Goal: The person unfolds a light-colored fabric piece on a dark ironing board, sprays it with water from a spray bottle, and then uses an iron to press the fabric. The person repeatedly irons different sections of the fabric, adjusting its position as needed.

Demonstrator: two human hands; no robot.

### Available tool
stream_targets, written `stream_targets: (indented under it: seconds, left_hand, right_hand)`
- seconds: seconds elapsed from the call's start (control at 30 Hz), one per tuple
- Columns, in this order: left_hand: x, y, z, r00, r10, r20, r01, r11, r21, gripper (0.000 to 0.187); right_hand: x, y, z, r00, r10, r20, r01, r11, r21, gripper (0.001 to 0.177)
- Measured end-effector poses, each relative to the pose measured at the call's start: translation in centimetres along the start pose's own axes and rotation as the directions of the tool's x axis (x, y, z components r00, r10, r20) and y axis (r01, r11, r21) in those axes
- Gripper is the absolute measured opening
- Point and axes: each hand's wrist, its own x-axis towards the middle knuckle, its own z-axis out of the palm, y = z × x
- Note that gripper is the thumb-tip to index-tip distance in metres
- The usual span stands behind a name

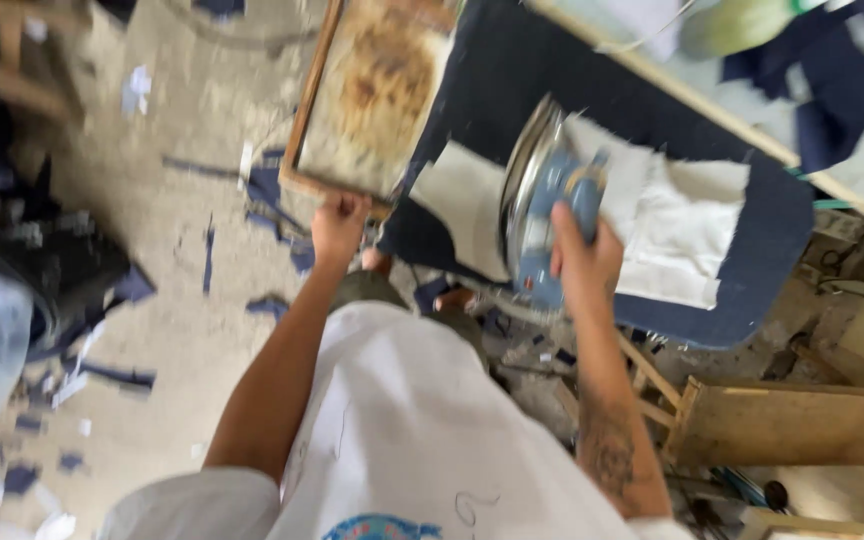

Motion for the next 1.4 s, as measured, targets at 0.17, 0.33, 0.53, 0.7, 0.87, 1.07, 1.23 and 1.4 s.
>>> stream_targets:
  seconds: [0.17,0.33,0.53,0.7,0.87,1.07,1.23,1.4]
  left_hand:
    - [0.6,0.9,2.3,0.992,0.006,0.123,-0.014,0.998,0.063,0.033]
    - [-0.4,5.7,2.2,0.977,-0.006,0.213,-0.007,0.998,0.06,0.028]
    - [1.1,4.5,5.0,0.987,0.072,0.145,-0.088,0.99,0.108,0.024]
    - [1.0,5.2,6.6,0.978,0.052,0.202,-0.084,0.985,0.149,0.042]
    - [0.0,6.5,7.5,0.983,0.029,0.181,-0.071,0.97,0.232,0.021]
    - [0.9,5.7,8.5,0.982,-0.032,0.189,-0.031,0.946,0.322,0.025]
    - [-0.1,8.2,6.8,0.956,-0.096,0.277,0.029,0.971,0.236,0.012]
    - [1.6,6.6,7.6,0.943,-0.123,0.31,0.034,0.96,0.278,0.013]
  right_hand:
    - [-3.8,8.4,-3.0,0.987,0.105,-0.119,-0.113,0.992,-0.063,0.05]
    - [-6.2,17.8,-4.2,0.988,0.035,-0.148,-0.043,0.998,-0.053,0.036]
    - [-7.8,22.7,-3.9,0.944,0.291,-0.153,-0.294,0.956,0.005,0.037]
    - [-8.9,21.8,-2.9,0.969,0.209,-0.134,-0.201,0.977,0.068,0.044]
    - [-9.0,22.4,-1.8,0.989,0.103,-0.106,-0.094,0.992,0.083,0.048]
    - [-8.5,23.1,-0.7,0.993,-0.074,-0.095,0.083,0.992,0.091,0.042]
    - [-8.0,23.9,-0.6,0.999,-0.036,-0.04,0.035,0.999,-0.019,0.037]
    - [-7.2,23.4,-0.2,0.981,-0.193,-0.009,0.192,0.978,-0.085,0.044]
